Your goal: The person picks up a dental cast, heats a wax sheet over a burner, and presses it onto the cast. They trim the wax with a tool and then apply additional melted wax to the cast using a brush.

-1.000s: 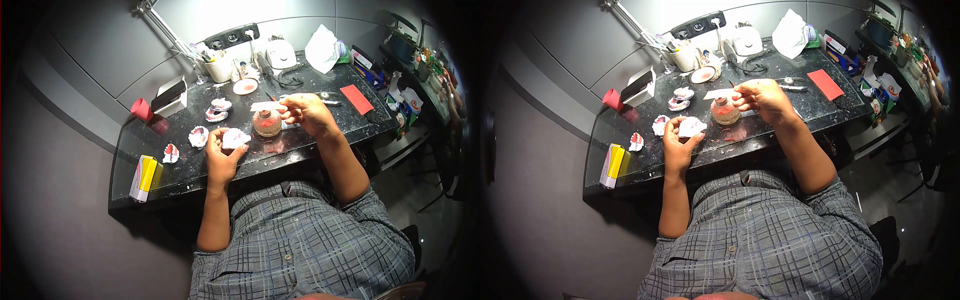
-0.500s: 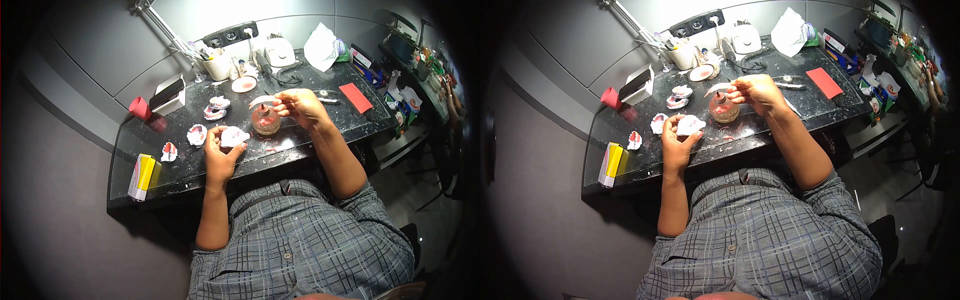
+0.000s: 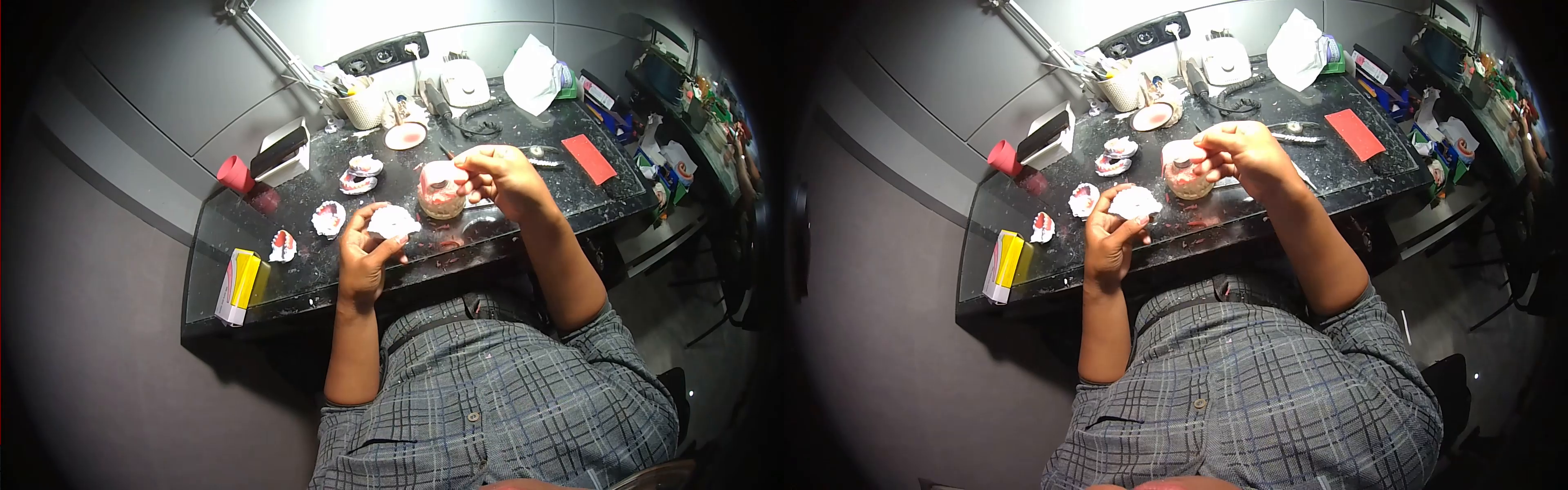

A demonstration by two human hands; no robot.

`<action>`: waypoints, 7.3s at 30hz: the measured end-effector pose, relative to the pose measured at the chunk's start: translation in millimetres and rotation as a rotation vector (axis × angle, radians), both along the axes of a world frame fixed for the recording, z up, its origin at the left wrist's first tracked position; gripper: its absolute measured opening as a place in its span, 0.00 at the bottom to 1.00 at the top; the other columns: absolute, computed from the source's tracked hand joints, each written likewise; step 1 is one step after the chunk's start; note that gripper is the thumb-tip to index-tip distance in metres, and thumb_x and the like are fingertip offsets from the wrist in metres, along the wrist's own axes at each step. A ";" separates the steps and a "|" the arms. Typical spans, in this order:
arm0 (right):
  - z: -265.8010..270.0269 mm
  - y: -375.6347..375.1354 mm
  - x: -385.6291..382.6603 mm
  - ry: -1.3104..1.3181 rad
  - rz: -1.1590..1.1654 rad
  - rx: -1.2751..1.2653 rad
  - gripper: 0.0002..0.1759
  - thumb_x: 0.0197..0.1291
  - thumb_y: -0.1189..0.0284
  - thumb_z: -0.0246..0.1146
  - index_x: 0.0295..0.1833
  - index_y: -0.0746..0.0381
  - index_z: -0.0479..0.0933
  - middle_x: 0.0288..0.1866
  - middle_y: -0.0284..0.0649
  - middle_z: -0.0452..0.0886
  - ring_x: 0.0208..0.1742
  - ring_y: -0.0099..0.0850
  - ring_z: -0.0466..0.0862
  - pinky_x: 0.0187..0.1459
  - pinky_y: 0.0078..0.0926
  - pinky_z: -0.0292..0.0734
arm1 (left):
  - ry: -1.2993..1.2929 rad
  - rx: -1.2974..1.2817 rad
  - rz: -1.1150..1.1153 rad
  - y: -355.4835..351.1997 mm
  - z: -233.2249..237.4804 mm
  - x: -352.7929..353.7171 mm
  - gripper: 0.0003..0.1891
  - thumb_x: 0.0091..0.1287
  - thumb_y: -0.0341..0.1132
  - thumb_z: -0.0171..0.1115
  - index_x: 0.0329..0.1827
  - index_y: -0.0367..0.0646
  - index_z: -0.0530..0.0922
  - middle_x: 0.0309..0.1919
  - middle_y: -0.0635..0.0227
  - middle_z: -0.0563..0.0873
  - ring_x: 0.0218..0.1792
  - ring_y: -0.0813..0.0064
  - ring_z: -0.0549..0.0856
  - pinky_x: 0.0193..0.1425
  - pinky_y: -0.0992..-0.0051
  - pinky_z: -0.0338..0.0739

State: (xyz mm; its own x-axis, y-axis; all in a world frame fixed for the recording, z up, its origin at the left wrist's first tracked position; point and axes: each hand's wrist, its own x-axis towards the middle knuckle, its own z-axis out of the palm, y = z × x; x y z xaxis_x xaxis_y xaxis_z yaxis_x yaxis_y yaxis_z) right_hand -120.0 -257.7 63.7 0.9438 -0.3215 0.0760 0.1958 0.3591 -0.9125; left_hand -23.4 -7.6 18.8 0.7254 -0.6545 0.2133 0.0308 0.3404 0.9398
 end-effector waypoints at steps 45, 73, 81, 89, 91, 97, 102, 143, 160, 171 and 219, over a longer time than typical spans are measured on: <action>-10.1 59.9 -34.4 -0.042 0.009 -0.674 0.09 0.60 0.73 0.75 0.41 0.65 0.84 0.34 0.39 0.87 0.35 0.25 0.85 0.38 0.27 0.79 | 0.118 -0.156 -0.269 -6.7 -1.7 -26.7 0.30 0.60 0.26 0.54 0.68 0.21 0.70 0.58 0.49 0.83 0.58 0.61 0.87 0.58 0.64 0.88; -35.9 87.9 -37.6 -0.110 -0.323 -1.219 0.16 0.59 0.68 0.72 0.48 0.63 0.78 0.41 0.47 0.83 0.42 0.50 0.86 0.43 0.46 0.81 | -0.457 0.182 0.211 -16.5 -28.9 -45.1 0.16 0.75 0.22 0.55 0.63 0.27 0.78 0.52 0.55 0.87 0.51 0.72 0.87 0.56 0.73 0.83; -31.0 90.6 -38.8 -0.151 -0.322 -1.113 0.10 0.60 0.71 0.70 0.42 0.65 0.81 0.35 0.49 0.84 0.38 0.51 0.86 0.41 0.45 0.81 | -0.503 0.221 0.249 -11.4 -12.5 -56.1 0.16 0.72 0.23 0.58 0.60 0.27 0.80 0.53 0.46 0.88 0.53 0.61 0.89 0.58 0.67 0.83; -14.1 86.7 -49.6 -0.065 -0.158 -1.020 0.10 0.62 0.73 0.71 0.45 0.68 0.84 0.36 0.45 0.88 0.34 0.33 0.90 0.36 0.28 0.84 | -0.745 0.310 0.335 -1.5 1.3 -66.1 0.16 0.72 0.23 0.57 0.61 0.27 0.80 0.50 0.49 0.89 0.50 0.64 0.90 0.58 0.69 0.83; -16.8 87.5 -49.6 -0.082 -0.172 -1.055 0.11 0.62 0.73 0.71 0.47 0.68 0.84 0.36 0.45 0.88 0.35 0.33 0.91 0.37 0.27 0.85 | -0.814 0.313 0.350 -1.7 10.7 -68.5 0.16 0.73 0.24 0.58 0.60 0.27 0.81 0.48 0.49 0.90 0.49 0.63 0.90 0.56 0.68 0.83; -16.6 93.8 -49.8 -0.132 -0.196 -0.967 0.09 0.61 0.73 0.70 0.42 0.68 0.83 0.32 0.49 0.84 0.33 0.43 0.87 0.36 0.36 0.81 | -0.902 0.338 0.400 -3.0 13.2 -68.3 0.12 0.74 0.25 0.58 0.56 0.27 0.81 0.47 0.43 0.88 0.48 0.50 0.91 0.53 0.61 0.85; -14.9 91.2 -52.0 -0.133 -0.153 -1.017 0.10 0.64 0.74 0.71 0.48 0.69 0.84 0.38 0.46 0.88 0.36 0.33 0.91 0.38 0.27 0.86 | -0.764 0.336 0.401 -4.5 13.9 -71.7 0.10 0.75 0.25 0.57 0.53 0.27 0.82 0.45 0.45 0.89 0.45 0.51 0.91 0.50 0.63 0.85; -27.8 82.1 -30.7 0.016 0.209 -0.075 0.07 0.68 0.82 0.64 0.49 0.73 0.78 0.41 0.43 0.87 0.38 0.25 0.89 0.42 0.24 0.87 | -0.510 0.178 0.362 -5.6 3.5 -63.8 0.12 0.69 0.23 0.62 0.54 0.31 0.81 0.40 0.60 0.83 0.35 0.76 0.85 0.37 0.77 0.81; -40.7 80.5 -25.8 0.015 0.196 -0.413 0.05 0.70 0.80 0.62 0.44 0.72 0.80 0.32 0.39 0.86 0.32 0.20 0.86 0.33 0.21 0.83 | -0.775 0.377 0.505 -5.9 11.4 -69.2 0.08 0.65 0.23 0.58 0.45 0.31 0.80 0.33 0.57 0.79 0.26 0.67 0.81 0.31 0.68 0.76; -32.9 88.2 -27.0 0.024 0.138 -0.197 0.07 0.72 0.80 0.59 0.51 0.72 0.79 0.37 0.40 0.87 0.36 0.23 0.88 0.40 0.24 0.89 | -0.507 0.220 0.366 -12.1 5.9 -72.3 0.15 0.70 0.29 0.61 0.57 0.31 0.75 0.42 0.50 0.84 0.41 0.59 0.88 0.45 0.66 0.82; 2.5 61.1 -58.5 0.151 0.472 -0.275 0.23 0.70 0.57 0.69 0.43 0.70 0.80 0.27 0.44 0.86 0.23 0.28 0.86 0.25 0.23 0.82 | -0.823 -0.037 0.191 24.1 10.0 -51.9 0.25 0.56 0.36 0.83 0.51 0.38 0.78 0.44 0.56 0.86 0.50 0.64 0.86 0.56 0.67 0.81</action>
